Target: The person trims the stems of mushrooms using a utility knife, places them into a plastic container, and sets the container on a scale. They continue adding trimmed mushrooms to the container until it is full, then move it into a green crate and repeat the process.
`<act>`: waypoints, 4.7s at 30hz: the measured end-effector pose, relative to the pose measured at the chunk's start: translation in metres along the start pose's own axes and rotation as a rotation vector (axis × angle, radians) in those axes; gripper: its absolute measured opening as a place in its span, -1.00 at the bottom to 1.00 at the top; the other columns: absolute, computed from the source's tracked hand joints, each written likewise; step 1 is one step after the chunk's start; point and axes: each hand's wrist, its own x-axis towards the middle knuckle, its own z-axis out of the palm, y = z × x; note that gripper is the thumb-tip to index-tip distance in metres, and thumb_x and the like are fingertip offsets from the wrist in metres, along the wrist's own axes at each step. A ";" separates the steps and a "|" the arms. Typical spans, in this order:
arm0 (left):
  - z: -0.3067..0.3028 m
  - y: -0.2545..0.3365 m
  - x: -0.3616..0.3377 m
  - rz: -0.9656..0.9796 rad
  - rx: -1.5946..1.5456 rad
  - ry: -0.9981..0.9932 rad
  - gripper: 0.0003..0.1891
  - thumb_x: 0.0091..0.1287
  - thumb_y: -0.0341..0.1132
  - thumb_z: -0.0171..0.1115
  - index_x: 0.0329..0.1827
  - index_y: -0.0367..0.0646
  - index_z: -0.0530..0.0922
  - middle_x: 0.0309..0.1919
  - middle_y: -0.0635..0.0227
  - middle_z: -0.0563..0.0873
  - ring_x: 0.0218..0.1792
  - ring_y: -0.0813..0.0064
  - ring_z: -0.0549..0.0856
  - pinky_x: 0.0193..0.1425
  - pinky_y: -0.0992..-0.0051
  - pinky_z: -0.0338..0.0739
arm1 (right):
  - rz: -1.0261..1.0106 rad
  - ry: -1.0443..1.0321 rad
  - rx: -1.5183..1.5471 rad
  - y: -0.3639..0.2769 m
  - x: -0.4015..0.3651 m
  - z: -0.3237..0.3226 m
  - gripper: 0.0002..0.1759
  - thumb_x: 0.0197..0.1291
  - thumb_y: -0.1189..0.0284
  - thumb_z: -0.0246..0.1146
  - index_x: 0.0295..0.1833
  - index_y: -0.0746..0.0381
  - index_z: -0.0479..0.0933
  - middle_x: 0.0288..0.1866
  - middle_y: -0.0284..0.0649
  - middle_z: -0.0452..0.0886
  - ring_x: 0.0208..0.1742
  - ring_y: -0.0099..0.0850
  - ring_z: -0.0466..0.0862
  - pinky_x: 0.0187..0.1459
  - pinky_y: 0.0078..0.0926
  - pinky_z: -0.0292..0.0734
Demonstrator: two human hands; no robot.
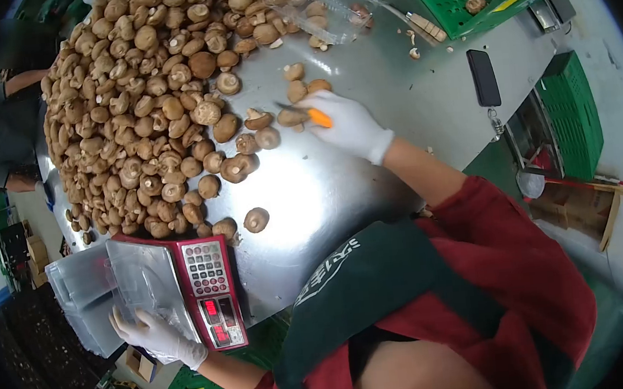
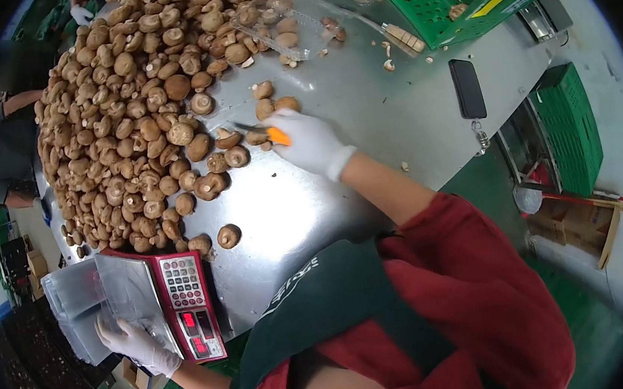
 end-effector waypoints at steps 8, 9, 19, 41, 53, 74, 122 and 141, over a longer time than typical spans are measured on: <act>0.068 0.180 -0.025 0.273 -0.638 -0.337 -0.51 0.19 -0.67 0.14 0.24 -0.27 0.47 0.20 0.14 0.55 0.30 0.18 0.49 0.47 0.27 0.26 | 0.438 -0.287 0.455 0.007 0.030 0.007 -0.57 0.21 0.33 0.38 0.15 0.26 0.53 -0.39 -0.25 0.57 -0.37 -0.43 0.61 -0.34 -0.45 0.50; 0.074 0.200 -0.029 0.305 -0.794 -0.427 -0.50 0.18 -0.67 0.15 0.24 -0.27 0.47 0.18 0.14 0.56 0.29 0.19 0.49 0.45 0.30 0.28 | 0.546 -0.356 0.622 -0.003 0.031 -0.007 -0.56 0.23 0.32 0.39 0.15 0.30 0.53 -0.46 -0.30 0.53 -0.44 -0.50 0.55 -0.40 -0.51 0.46; 0.106 0.279 -0.065 -0.150 -1.699 -1.120 -0.22 0.21 -0.62 0.31 0.50 -0.17 0.16 0.37 0.10 0.42 0.37 0.27 0.45 0.42 0.33 0.42 | 0.763 -0.397 1.144 -0.015 -0.003 -0.011 -0.52 0.32 0.11 0.31 -0.02 0.38 0.55 -0.67 -0.41 0.39 -0.67 -0.64 0.37 -0.59 -0.64 0.29; 0.098 0.245 -0.079 -0.918 -2.211 -1.529 -0.42 0.38 -0.06 0.19 0.34 -0.25 0.37 0.17 0.29 0.57 0.01 0.37 0.57 0.08 0.38 0.48 | -0.064 -0.300 -0.173 -0.049 -0.018 -0.022 -0.84 0.13 0.40 0.24 -0.15 0.10 0.56 -0.31 -0.21 0.66 -0.28 -0.18 0.70 -0.29 -0.23 0.59; 0.104 0.235 -0.077 -0.965 -2.203 -1.404 -0.36 0.32 -0.28 0.26 0.42 -0.32 0.24 0.17 0.16 0.52 0.22 0.29 0.52 0.28 0.33 0.47 | 0.168 -0.259 -0.195 -0.019 -0.009 -0.027 -0.77 0.15 0.39 0.26 -0.06 0.13 0.56 -0.24 -0.15 0.65 -0.23 -0.07 0.67 -0.23 -0.19 0.59; 0.105 0.238 -0.090 0.075 -1.212 -0.364 -0.38 -0.05 -0.61 0.49 0.08 -0.17 0.36 0.07 0.14 0.52 0.17 0.20 0.54 0.33 0.28 0.38 | 0.118 -0.362 0.094 -0.070 -0.017 0.016 -0.60 0.13 0.46 0.27 0.12 0.17 0.45 -0.11 -0.05 0.65 -0.13 -0.01 0.67 -0.12 -0.13 0.60; 0.110 0.210 -0.036 -0.351 -1.384 -0.914 -0.46 0.18 -0.50 0.42 0.27 -0.27 0.51 0.06 0.29 0.65 0.05 0.54 0.63 0.15 0.56 0.54 | 0.192 -0.348 0.136 -0.031 0.080 0.055 -0.61 0.24 0.12 0.30 -0.10 0.25 0.57 -0.39 -0.17 0.64 -0.30 -0.33 0.70 -0.22 -0.40 0.59; 0.067 0.160 -0.041 -0.739 -1.997 -0.939 -0.28 0.33 -0.10 0.15 0.54 -0.09 0.17 0.26 0.14 0.50 0.01 0.30 0.66 -0.25 0.55 0.58 | 0.851 -0.907 1.392 -0.066 0.082 0.042 -0.63 0.43 0.05 0.10 -0.04 0.16 0.46 -0.57 -0.34 0.49 -0.75 -0.62 0.37 -0.73 -0.69 0.24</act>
